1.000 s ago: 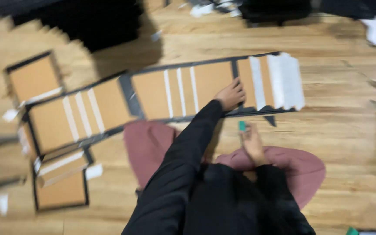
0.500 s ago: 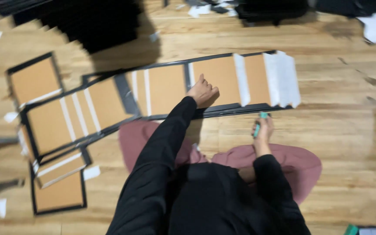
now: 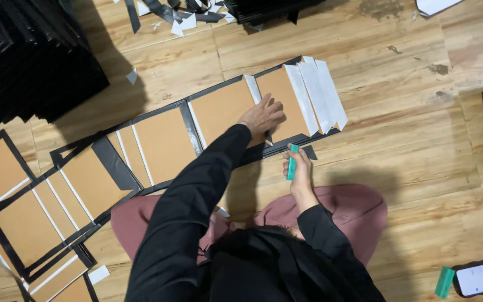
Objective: The person applies adhesive using a small applicator to cardboard pieces and folds black paper covers over them to assemble folders while sitting on a wooden floor.
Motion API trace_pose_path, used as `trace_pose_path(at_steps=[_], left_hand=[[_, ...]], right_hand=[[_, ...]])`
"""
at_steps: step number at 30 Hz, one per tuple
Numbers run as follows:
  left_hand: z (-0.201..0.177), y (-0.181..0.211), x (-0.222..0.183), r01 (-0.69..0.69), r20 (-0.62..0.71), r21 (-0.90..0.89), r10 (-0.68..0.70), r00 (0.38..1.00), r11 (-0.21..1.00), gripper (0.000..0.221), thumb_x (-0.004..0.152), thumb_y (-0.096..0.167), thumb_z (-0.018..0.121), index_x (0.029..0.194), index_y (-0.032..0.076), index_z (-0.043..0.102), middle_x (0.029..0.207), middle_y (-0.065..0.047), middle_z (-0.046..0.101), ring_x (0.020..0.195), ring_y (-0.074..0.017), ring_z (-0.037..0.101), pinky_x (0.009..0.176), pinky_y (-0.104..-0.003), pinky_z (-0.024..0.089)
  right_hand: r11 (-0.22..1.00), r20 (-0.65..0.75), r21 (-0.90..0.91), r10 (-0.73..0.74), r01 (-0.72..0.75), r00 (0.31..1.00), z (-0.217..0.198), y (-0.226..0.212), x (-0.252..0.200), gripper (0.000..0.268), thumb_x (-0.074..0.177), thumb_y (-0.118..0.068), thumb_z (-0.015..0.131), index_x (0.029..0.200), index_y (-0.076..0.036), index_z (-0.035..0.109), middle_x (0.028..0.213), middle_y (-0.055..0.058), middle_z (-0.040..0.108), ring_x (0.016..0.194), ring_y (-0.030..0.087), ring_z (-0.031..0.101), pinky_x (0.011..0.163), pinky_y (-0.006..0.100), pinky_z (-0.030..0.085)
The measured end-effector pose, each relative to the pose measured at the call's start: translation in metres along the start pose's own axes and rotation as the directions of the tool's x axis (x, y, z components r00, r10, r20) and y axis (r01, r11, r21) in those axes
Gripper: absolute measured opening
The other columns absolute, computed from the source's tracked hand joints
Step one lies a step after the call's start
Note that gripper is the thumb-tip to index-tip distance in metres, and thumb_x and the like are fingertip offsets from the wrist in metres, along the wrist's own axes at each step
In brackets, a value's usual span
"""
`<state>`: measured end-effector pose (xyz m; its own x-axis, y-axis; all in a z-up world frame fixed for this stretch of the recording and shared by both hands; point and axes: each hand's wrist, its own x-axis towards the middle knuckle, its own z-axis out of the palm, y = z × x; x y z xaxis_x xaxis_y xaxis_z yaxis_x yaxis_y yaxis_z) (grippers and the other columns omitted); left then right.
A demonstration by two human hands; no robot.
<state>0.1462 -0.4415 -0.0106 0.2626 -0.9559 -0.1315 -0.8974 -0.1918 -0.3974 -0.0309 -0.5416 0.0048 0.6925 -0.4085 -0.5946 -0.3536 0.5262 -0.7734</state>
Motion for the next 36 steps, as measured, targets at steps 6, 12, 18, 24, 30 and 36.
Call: trace_pose_path(at_steps=[6,12,18,24,30,36], left_hand=[[-0.063,-0.018,-0.064,0.06,0.029,-0.316,-0.054,0.998,0.947,0.03,0.074,0.028,0.049,0.102,0.016,0.045,0.117,0.0,0.041,0.124,-0.0223,0.03,0.107,-0.05,0.018],[-0.022,0.0,-0.078,0.128,-0.218,-0.415,-0.235,0.947,0.901,0.086,0.056,0.035,0.05,0.137,0.016,0.026,0.106,-0.005,0.045,0.115,-0.0246,0.04,0.104,-0.049,0.019],[-0.003,0.004,-0.095,0.158,-0.321,-0.391,-0.296,0.9,0.907,0.057,0.078,0.038,0.023,0.127,0.014,0.037,0.115,-0.008,0.041,0.121,-0.0298,0.029,0.106,-0.054,0.01],[0.024,0.003,-0.076,0.047,-0.333,-0.436,-0.21,0.919,0.899,0.073,0.063,0.043,0.034,0.129,0.012,0.032,0.122,-0.012,0.039,0.126,-0.0314,0.029,0.109,-0.053,0.012],[-0.01,-0.018,-0.073,0.002,-0.344,-0.347,-0.129,0.93,0.938,0.09,0.058,0.045,0.039,0.142,0.021,0.016,0.105,-0.007,0.039,0.111,-0.0258,0.038,0.107,-0.054,0.013],[-0.027,-0.031,-0.053,-0.135,-0.303,-0.168,0.079,0.95,0.976,0.105,0.044,0.046,0.05,0.14,0.019,0.017,0.104,-0.003,0.042,0.122,-0.0234,0.032,0.113,-0.052,0.006]], right_hand=[[0.978,0.086,0.194,0.061,-0.076,0.994,-0.029,0.023,0.029,0.045,0.08,-0.04,0.045,0.114,-0.012,0.054,0.076,0.006,0.06,0.052,0.016,0.056,0.04,0.025,0.044],[0.97,0.187,0.22,0.066,-0.107,0.98,-0.051,0.027,0.045,0.036,0.081,-0.036,0.047,0.111,-0.016,0.053,0.079,0.004,0.059,0.06,0.018,0.057,0.049,0.026,0.047],[0.988,0.101,0.149,0.032,-0.047,0.994,-0.044,0.022,0.037,0.049,0.077,-0.038,0.048,0.119,-0.012,0.05,0.083,0.005,0.06,0.062,0.019,0.058,0.051,0.027,0.047],[0.997,0.02,0.067,0.043,-0.044,0.999,-0.028,0.01,0.027,0.047,0.08,-0.035,0.041,0.121,-0.014,0.049,0.083,0.003,0.061,0.064,0.016,0.058,0.051,0.027,0.047],[0.996,0.025,0.068,0.056,-0.058,0.998,-0.022,0.006,0.02,0.041,0.081,-0.031,0.039,0.116,-0.015,0.052,0.08,0.005,0.06,0.063,0.017,0.054,0.05,0.027,0.041],[0.996,0.065,0.078,0.042,-0.047,0.997,-0.03,0.012,0.026,0.043,0.081,-0.032,0.04,0.118,-0.014,0.052,0.083,0.005,0.062,0.063,0.017,0.056,0.05,0.027,0.043]])
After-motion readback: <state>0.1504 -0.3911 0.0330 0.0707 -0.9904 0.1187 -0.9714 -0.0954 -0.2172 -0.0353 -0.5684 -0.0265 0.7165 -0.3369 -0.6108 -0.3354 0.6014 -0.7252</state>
